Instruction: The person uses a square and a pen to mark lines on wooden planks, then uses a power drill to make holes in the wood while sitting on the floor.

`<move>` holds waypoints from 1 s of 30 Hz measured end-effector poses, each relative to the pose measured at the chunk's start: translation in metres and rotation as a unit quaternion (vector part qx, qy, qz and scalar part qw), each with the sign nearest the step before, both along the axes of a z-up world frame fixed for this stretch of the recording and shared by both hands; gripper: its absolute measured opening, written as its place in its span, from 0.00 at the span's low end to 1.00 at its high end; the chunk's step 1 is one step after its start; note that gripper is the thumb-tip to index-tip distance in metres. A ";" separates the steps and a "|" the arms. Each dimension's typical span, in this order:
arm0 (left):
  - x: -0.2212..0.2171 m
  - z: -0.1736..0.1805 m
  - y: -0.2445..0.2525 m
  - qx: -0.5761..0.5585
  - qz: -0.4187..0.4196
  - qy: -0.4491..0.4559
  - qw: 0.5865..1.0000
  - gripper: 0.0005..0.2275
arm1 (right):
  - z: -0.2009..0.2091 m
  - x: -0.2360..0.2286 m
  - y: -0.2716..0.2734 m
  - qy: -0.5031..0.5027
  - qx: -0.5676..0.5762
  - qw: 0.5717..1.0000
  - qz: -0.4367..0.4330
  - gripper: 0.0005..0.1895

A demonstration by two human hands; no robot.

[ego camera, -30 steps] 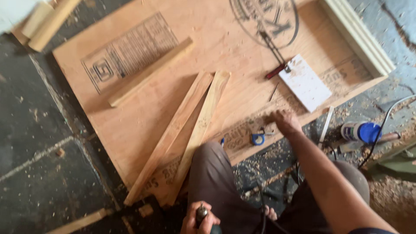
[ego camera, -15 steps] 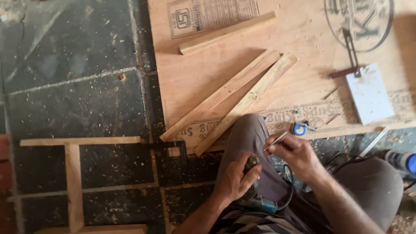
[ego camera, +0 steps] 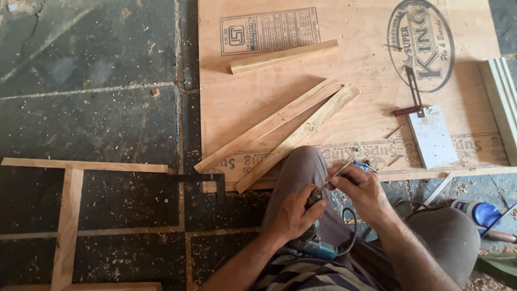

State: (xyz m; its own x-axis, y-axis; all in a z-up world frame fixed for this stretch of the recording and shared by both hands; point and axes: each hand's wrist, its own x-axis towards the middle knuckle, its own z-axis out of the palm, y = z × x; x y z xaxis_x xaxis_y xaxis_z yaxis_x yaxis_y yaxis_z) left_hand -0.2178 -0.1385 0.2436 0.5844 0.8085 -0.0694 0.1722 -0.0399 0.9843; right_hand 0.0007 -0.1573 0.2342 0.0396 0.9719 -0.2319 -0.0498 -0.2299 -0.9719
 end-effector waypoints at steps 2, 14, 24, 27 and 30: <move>0.000 -0.002 0.000 0.007 -0.002 0.002 1.000 0.15 | 0.001 0.000 0.000 0.010 -0.011 1.000 -0.003 0.10; 0.003 -0.007 -0.001 0.029 -0.009 0.002 1.000 0.15 | 0.030 0.004 0.012 -0.141 -0.065 0.985 0.079 0.13; 0.007 -0.011 -0.002 -0.002 -0.022 0.014 1.000 0.16 | 0.027 0.009 0.012 -0.164 -0.087 0.977 0.107 0.13; 0.007 -0.013 -0.002 0.008 -0.023 0.000 1.000 0.15 | 0.021 0.007 0.011 -0.161 -0.078 0.977 0.116 0.13; 0.007 -0.013 -0.003 0.003 -0.024 0.013 1.000 0.15 | 0.016 0.007 0.011 -0.152 -0.054 0.981 0.107 0.12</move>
